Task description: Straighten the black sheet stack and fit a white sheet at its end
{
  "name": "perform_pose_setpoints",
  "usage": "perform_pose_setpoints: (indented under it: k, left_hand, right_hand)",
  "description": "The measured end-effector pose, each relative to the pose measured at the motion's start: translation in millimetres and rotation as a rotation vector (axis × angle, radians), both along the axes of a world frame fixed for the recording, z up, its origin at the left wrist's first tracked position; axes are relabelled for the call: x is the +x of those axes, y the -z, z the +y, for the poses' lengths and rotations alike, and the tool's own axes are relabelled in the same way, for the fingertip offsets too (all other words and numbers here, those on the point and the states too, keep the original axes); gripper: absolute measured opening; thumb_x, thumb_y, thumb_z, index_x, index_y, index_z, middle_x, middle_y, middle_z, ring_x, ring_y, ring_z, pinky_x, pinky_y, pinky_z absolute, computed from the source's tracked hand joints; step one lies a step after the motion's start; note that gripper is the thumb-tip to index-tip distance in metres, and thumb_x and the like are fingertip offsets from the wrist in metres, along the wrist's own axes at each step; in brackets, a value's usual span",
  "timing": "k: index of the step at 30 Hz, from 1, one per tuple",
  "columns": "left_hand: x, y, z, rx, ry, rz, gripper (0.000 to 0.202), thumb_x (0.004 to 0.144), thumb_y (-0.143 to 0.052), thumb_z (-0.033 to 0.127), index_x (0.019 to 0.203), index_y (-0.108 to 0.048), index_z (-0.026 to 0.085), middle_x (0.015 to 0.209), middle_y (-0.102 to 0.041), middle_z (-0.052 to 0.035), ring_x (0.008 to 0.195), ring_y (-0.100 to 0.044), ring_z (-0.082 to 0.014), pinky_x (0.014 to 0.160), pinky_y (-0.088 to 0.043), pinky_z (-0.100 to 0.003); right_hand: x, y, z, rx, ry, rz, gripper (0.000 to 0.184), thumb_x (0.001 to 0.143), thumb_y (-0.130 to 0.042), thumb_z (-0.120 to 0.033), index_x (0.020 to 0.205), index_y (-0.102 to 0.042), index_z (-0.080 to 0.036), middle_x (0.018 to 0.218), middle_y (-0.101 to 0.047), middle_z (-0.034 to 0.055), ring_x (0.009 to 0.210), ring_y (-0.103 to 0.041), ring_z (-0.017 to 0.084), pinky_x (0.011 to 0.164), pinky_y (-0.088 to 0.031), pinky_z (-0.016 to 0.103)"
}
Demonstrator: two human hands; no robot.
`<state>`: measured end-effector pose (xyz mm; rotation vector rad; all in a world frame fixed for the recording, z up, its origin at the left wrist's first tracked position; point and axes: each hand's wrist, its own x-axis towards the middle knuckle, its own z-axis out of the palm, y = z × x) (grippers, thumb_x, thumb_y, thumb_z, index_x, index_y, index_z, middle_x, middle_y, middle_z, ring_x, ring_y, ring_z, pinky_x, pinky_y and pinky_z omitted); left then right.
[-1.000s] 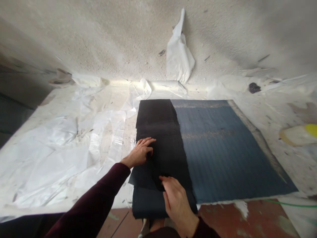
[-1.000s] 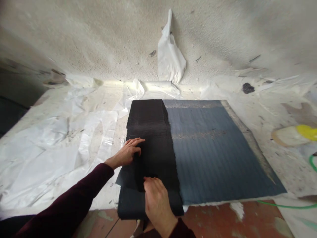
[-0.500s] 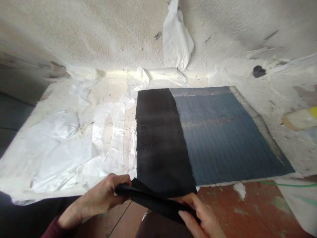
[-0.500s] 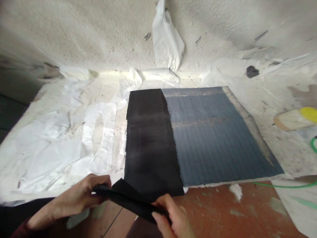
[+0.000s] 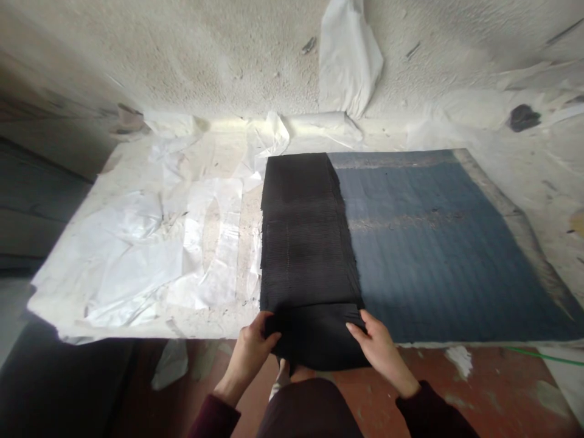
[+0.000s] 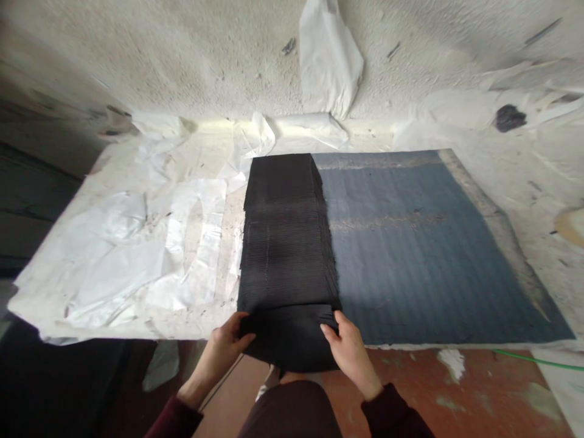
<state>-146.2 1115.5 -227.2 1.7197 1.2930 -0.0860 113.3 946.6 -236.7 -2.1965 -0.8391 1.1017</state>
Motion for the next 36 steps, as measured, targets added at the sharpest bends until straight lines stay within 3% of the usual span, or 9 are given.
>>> perform_pose_setpoints:
  k: [15,19,26,31,36]
  left_hand:
    - [8.0,1.0,-13.9,0.176,-0.127,0.118,0.035,0.082,-0.055,0.025,0.117,-0.051,0.023,0.077,-0.058,0.0025,0.068,-0.056,-0.0144,0.066,-0.037,-0.025]
    - [4.9,1.9,-14.3,0.157,-0.191,0.102,0.036,0.079,-0.058,0.027,0.114,-0.052,0.021,0.085,-0.06,0.0007,0.073,-0.059,-0.0144,0.07,-0.04,-0.026]
    - [3.1,-4.4,-12.9,0.107,-0.274,0.05,0.034,0.078,-0.058,0.03,0.111,-0.054,0.022,0.084,-0.061,0.0014,0.071,-0.061,-0.0136,0.07,-0.043,-0.027]
    - [4.8,-11.0,-11.7,0.101,-0.3,0.031,0.032,0.077,-0.058,0.033,0.108,-0.056,0.022,0.081,-0.062,0.0017,0.072,-0.061,-0.0142,0.069,-0.043,-0.027]
    - [5.5,-5.6,-10.7,0.113,-0.305,0.042,0.033,0.078,-0.058,0.035,0.108,-0.056,0.022,0.08,-0.062,0.0019,0.072,-0.061,-0.0148,0.07,-0.044,-0.028]
  right_hand:
    - [-11.5,20.4,2.1,-0.125,-0.089,-0.384,0.029,0.089,-0.036,-0.044,0.095,-0.048,-0.019,0.074,-0.062,0.0104,0.072,-0.063,0.031,0.064,-0.036,0.035]
    - [-11.8,20.3,3.0,-0.118,-0.077,-0.397,0.03,0.087,-0.035,-0.048,0.09,-0.047,-0.021,0.07,-0.06,0.0092,0.071,-0.062,0.032,0.063,-0.036,0.035]
    - [-11.6,20.0,3.7,-0.127,-0.025,-0.32,0.038,0.081,-0.035,-0.058,0.087,-0.046,-0.022,0.067,-0.057,0.0067,0.064,-0.059,0.029,0.065,-0.038,0.037]
    - [-11.3,17.5,5.6,-0.131,-0.021,-0.319,0.039,0.081,-0.034,-0.059,0.085,-0.046,-0.022,0.071,-0.06,0.0086,0.07,-0.061,0.03,0.068,-0.039,0.037]
    - [-11.3,18.3,4.7,-0.135,-0.018,-0.304,0.039,0.081,-0.035,-0.06,0.087,-0.046,-0.022,0.071,-0.062,0.009,0.073,-0.063,0.032,0.068,-0.04,0.037]
